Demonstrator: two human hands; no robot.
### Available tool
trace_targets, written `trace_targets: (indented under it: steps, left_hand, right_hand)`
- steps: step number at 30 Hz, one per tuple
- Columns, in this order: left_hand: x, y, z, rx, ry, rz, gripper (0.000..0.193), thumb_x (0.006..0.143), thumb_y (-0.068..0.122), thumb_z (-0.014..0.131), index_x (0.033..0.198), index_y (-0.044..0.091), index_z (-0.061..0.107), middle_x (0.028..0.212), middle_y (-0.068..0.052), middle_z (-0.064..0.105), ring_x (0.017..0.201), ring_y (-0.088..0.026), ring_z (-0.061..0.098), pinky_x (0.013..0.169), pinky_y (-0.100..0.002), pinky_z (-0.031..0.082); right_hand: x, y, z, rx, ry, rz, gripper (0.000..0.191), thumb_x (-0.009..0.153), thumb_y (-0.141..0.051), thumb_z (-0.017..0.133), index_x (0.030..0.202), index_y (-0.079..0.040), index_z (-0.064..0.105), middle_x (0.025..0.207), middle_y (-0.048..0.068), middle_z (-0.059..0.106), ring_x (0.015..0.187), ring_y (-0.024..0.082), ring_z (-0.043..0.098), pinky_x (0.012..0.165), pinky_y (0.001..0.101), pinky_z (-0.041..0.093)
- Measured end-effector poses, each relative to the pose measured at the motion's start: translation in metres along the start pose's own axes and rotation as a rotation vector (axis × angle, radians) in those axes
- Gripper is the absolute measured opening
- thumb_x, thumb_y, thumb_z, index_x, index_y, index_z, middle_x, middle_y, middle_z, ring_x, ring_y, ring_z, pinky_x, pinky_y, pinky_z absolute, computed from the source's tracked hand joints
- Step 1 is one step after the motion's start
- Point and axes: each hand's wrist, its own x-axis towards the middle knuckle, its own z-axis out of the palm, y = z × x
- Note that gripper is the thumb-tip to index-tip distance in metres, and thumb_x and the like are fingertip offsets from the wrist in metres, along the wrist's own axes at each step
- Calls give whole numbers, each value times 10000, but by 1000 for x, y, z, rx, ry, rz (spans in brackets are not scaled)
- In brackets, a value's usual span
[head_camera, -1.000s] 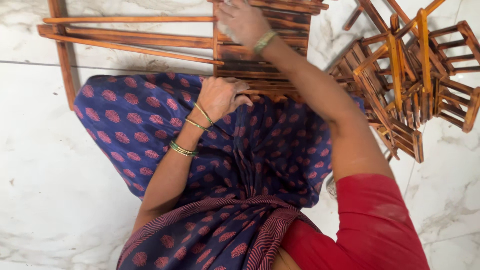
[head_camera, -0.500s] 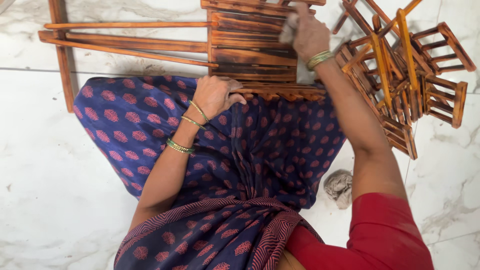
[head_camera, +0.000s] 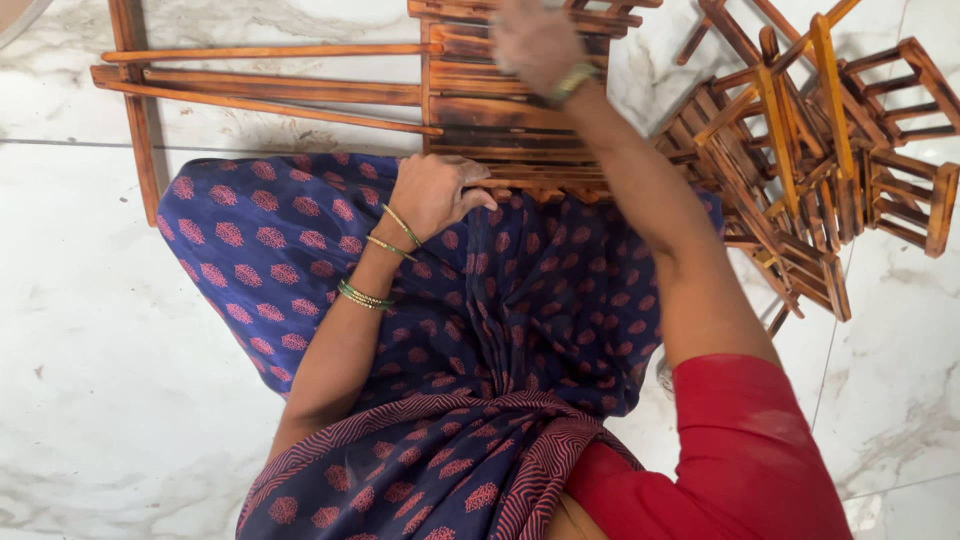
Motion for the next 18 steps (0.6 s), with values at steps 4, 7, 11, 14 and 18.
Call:
trace_targets:
  steps: [4,7,11,14,18]
  left_hand:
    - [4,-1,6,8,15,38,449,820,545,747,1017,143,792,917,-72,764,789,-323,714,623,-445,533]
    - [8,-2,9,12,37,46,432,821,532,763,1004,142,787,912,-64,767,779,-313,715,641,-437,536]
    - [7,-3,11,-15,43,46,402,809,497,791,991,138,786,869,-75,752,778,-315,712,626,-432,526]
    - [5,-4,11,-27,50,72,370,824,472,797,969,133,770,877,-64,752,782,-308,712,624,-428,524]
    - [4,-3,9,-28,30,62,370,816,471,804,965,135,762,846,-58,745,770,-311,706,611,-440,516]
  right_hand:
    - [-44,28,-3,-89,-80,210,97,907,-212,739,956,-133,711,1118,67,653,1050,257,654,660,366,560]
    - [-52,35,1,-87,-342,372,117,852,-193,735,953,-136,734,1058,116,697,975,310,687,696,430,583]
    - [-60,39,4,137,-600,634,290,984,-319,688,1023,-33,722,973,223,732,883,399,720,733,551,569]
    - [-64,38,9,251,-607,726,504,1015,-320,648,1309,79,563,985,305,701,859,474,711,710,543,588]
    - [-22,6,17,259,-632,575,370,966,-237,631,1135,92,646,1020,317,702,886,460,729,708,543,609]
